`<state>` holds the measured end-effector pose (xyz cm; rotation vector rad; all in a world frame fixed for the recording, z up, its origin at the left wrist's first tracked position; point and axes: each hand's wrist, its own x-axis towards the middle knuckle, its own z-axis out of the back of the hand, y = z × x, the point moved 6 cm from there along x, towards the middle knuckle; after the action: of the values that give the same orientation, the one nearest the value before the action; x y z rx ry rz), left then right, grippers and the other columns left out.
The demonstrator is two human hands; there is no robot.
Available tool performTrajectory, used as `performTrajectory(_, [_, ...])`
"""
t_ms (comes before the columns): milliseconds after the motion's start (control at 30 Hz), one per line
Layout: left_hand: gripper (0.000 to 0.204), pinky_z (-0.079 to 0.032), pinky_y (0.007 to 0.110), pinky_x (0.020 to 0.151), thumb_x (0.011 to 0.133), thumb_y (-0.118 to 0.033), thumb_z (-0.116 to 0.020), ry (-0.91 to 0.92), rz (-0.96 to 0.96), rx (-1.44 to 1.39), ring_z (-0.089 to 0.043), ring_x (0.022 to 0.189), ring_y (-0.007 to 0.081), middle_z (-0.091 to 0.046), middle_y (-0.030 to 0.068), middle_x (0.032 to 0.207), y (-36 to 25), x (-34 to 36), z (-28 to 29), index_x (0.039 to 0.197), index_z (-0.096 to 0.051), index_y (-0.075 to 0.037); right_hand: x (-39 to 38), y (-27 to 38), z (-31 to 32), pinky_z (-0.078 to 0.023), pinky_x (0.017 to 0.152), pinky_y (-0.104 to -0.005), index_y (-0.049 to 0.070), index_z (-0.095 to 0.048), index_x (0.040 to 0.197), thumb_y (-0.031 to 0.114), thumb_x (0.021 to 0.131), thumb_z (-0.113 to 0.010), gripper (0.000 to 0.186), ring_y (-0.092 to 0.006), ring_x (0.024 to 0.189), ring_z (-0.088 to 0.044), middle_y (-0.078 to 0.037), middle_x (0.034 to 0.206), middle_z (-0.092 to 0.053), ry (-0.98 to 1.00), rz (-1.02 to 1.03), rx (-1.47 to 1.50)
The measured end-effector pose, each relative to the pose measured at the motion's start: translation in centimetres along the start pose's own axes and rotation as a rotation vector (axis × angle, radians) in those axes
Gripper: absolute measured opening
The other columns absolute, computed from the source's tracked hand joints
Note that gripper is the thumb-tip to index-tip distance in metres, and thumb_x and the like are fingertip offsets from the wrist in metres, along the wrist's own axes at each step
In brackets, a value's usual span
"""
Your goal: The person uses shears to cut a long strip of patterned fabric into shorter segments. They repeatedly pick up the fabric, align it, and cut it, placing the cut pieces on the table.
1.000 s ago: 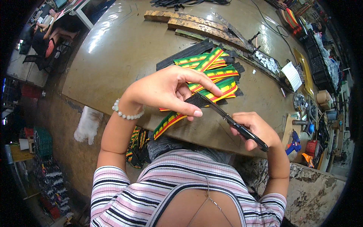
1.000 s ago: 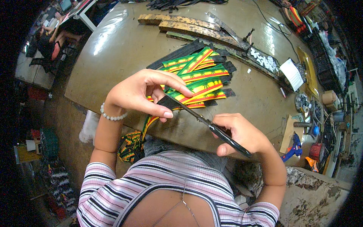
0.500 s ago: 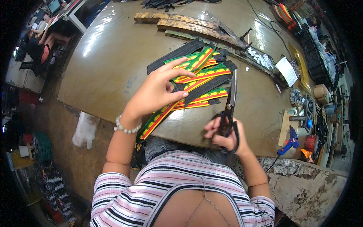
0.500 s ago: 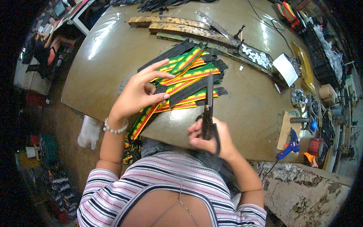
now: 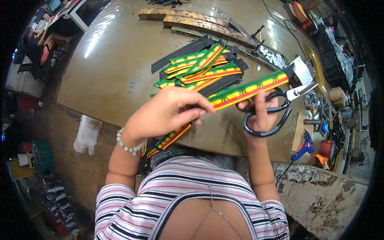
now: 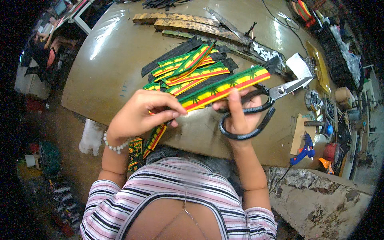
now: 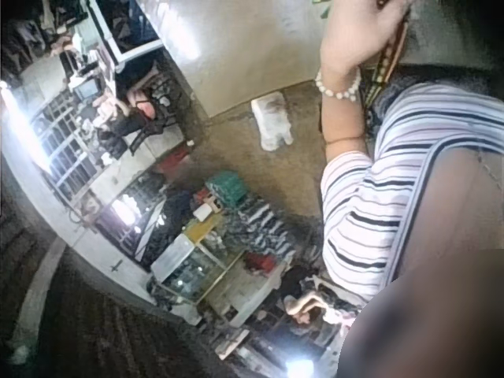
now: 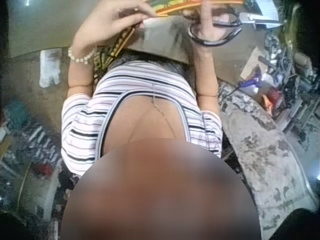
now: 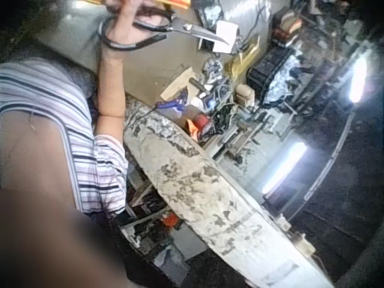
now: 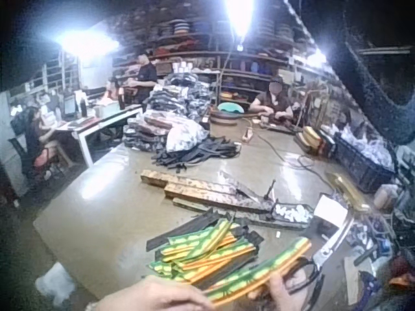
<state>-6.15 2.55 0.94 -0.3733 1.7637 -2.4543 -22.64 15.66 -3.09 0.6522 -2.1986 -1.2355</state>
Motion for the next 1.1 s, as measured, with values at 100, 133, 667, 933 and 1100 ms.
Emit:
performTrajectory(100, [0.029,-0.055,0.023,0.068,0.085,0.0,-0.067,-0.06,0.125,-0.333,-0.067,0.077,0.0132,-0.065,0.0115,0.108,0.6,0.1,1.6,0.113,-0.065,0.005,-0.8,-0.3,0.0,-0.05,0.079,-0.0361,0.002,-0.042,0.124,0.078,0.082,-0.044,0.087,-0.0261,0.098,-0.058,-0.018,0.112,-0.055,0.333,-0.154,0.033])
performTrajectory(133, [0.034,-0.044,0.019,0.058,0.084,-0.001,-0.069,-0.034,0.118,-0.323,-0.054,0.066,0.0056,-0.066,0.0065,0.108,0.2,0.2,2.2,0.117,-0.064,0.001,-1.1,-0.8,0.3,-0.046,0.086,-0.0387,0.0,-0.039,0.13,0.093,0.068,-0.038,0.111,-0.0259,0.106,-0.053,-0.018,0.12,-0.05,0.377,-0.227,-0.137])
performTrajectory(667, [0.053,-0.03,0.016,0.049,0.073,-0.004,-0.077,0.269,0.167,-0.166,-0.039,0.06,-0.001,-0.066,0.0001,0.112,0.6,2.4,0.8,0.124,-0.062,-0.006,-1.7,1.2,-1.1,-0.043,0.086,-0.0447,-0.004,-0.049,0.112,0.076,0.074,-0.057,0.089,-0.0409,0.097,-0.051,-0.021,0.099,-0.049,1.299,-0.358,-0.894])
performTrajectory(933, [0.054,-0.037,0.015,0.048,0.075,0.0,-0.076,0.296,0.227,-0.26,-0.054,0.06,-0.0007,-0.067,0.0018,0.106,1.4,2.1,0.6,0.126,-0.06,-0.004,-1.4,1.4,-1.1,-0.044,0.082,-0.0465,-0.005,-0.049,0.107,0.08,0.071,-0.056,0.092,-0.0434,0.094,-0.054,-0.023,0.097,-0.051,1.257,-0.402,-0.944])
performTrajectory(1100, [0.053,-0.041,0.016,0.047,0.077,-0.001,-0.076,0.296,0.284,-0.308,-0.06,0.059,0.0022,-0.069,0.0025,0.089,1.8,2.1,0.4,0.127,-0.059,-0.004,-1.1,1.8,-1.2,-0.044,0.071,-0.0426,-0.003,-0.051,0.094,0.09,0.065,-0.046,0.097,-0.0377,0.078,-0.055,-0.018,0.084,-0.051,1.188,-0.399,-0.997])
